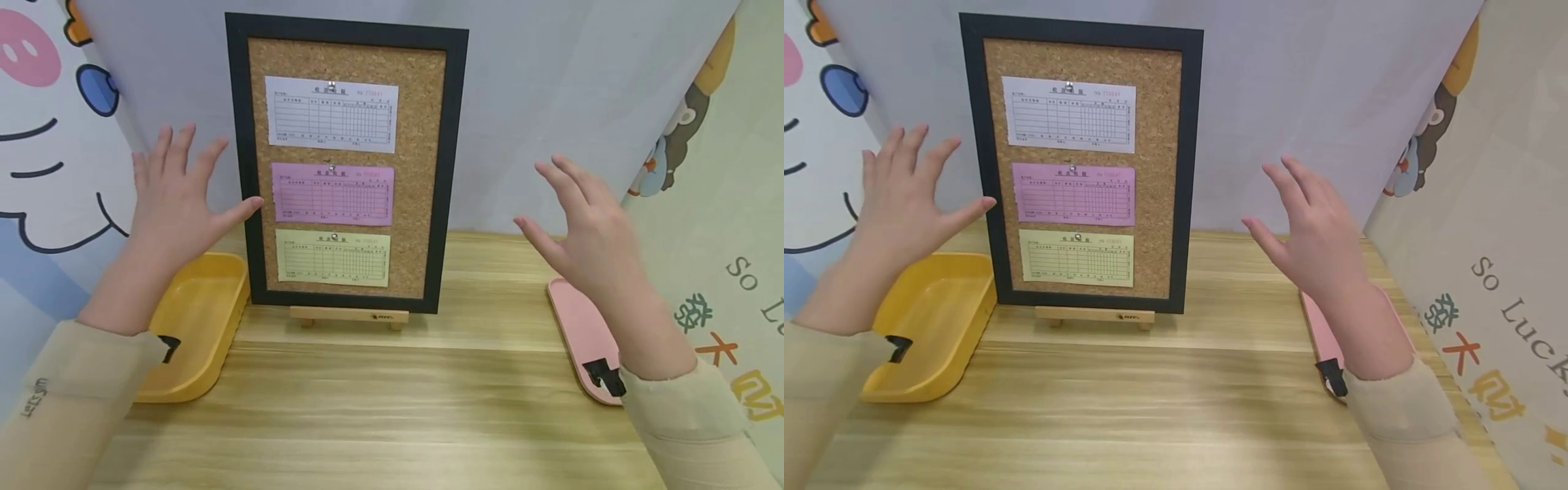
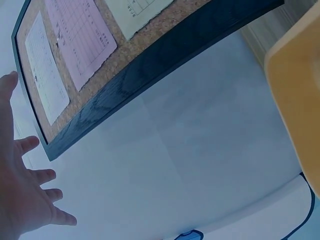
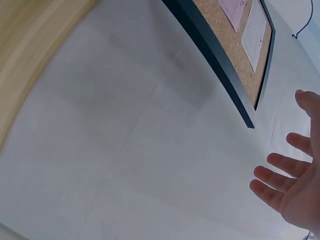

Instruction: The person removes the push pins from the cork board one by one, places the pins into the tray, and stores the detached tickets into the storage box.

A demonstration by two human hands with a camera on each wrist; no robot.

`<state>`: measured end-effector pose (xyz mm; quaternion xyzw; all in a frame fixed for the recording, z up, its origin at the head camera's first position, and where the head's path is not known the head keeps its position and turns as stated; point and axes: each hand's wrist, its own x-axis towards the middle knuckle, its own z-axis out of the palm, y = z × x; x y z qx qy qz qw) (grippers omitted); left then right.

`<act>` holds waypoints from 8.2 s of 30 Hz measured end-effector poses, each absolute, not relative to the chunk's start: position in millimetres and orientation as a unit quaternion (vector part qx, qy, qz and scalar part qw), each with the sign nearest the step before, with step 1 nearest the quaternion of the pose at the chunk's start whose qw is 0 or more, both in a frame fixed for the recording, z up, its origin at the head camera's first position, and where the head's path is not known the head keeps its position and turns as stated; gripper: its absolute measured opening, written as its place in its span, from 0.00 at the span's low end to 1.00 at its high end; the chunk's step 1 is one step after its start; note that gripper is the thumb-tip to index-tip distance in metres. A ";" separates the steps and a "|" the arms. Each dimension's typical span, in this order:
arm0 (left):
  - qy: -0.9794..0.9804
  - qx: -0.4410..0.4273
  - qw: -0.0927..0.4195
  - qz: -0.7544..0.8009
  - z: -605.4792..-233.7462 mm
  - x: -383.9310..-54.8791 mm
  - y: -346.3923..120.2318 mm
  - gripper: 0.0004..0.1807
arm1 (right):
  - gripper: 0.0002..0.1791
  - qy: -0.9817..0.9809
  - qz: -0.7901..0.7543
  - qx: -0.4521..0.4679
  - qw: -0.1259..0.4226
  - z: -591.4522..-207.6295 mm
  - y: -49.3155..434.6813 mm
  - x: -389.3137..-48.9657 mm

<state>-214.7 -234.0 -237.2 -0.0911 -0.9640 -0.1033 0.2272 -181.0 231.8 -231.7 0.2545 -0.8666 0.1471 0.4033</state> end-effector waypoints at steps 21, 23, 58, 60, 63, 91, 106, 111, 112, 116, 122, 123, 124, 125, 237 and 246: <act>-0.945 -0.074 0.238 -0.212 -203.4 -256.7 -208.0 0.48 | 0.21 -0.785 0.177 0.368 0.466 -187.4 146.6 -234.4; -0.945 -0.070 0.231 -0.219 -200.3 -260.7 -205.4 0.48 | 0.21 -0.785 0.182 0.374 0.459 -184.3 138.7 -239.2; -0.929 -0.022 0.200 -0.310 -185.3 -309.1 -190.5 0.48 | 0.23 -0.883 0.221 0.284 0.301 -174.5 39.7 -313.6; -0.927 -0.024 0.203 -0.314 -184.4 -310.7 -190.8 0.47 | 0.23 -0.886 0.215 0.279 0.301 -174.7 37.8 -315.9; -0.927 -0.018 0.198 -0.318 -183.3 -311.2 -191.1 0.47 | 0.23 -0.895 0.211 0.265 0.291 -173.8 34.2 -318.0; -0.918 -0.046 0.160 -0.359 -196.5 -315.3 -184.0 0.45 | 0.16 -0.906 0.147 0.178 0.354 -175.5 12.3 -330.5; -0.905 -0.066 0.241 -0.345 -216.0 -312.9 -187.4 0.47 | 0.14 -0.905 0.155 0.150 0.366 -174.7 3.5 -332.9; -0.904 -0.057 0.234 -0.354 -218.1 -313.0 -184.8 0.49 | 0.12 -0.910 0.150 0.144 0.359 -173.1 2.2 -331.9; -0.905 -0.054 0.228 -0.356 -218.3 -313.0 -184.0 0.50 | 0.12 -0.910 0.150 0.144 0.358 -173.0 2.1 -331.8; -0.907 -0.045 0.206 -0.364 -218.2 -311.8 -179.8 0.50 | 0.12 -0.912 0.151 0.140 0.356 -173.3 2.0 -332.3; -0.901 -0.053 0.198 -0.382 -218.8 -308.8 -179.4 0.45 | 0.11 -0.910 0.154 0.140 0.359 -173.5 1.8 -332.1; -0.901 -0.057 0.199 -0.382 -219.2 -308.5 -180.1 0.44 | 0.11 -0.910 0.154 0.141 0.359 -173.6 1.7 -331.9; -0.901 -0.060 0.200 -0.380 -219.6 -308.5 -180.6 0.43 | 0.11 -0.910 0.154 0.141 0.359 -173.7 1.8 -331.8; -0.901 -0.064 0.201 -0.379 -220.1 -308.6 -181.2 0.43 | 0.11 -0.910 0.154 0.141 0.358 -173.7 2.0 -331.7; -0.806 -0.028 0.328 -0.493 -225.7 -321.4 -175.6 0.06 | 0.14 -0.905 0.206 0.090 0.362 -173.8 -7.9 -333.5; -0.811 -0.019 0.316 -0.492 -223.3 -318.8 -174.5 0.05 | 0.13 -0.906 0.205 0.093 0.358 -172.9 -5.8 -334.5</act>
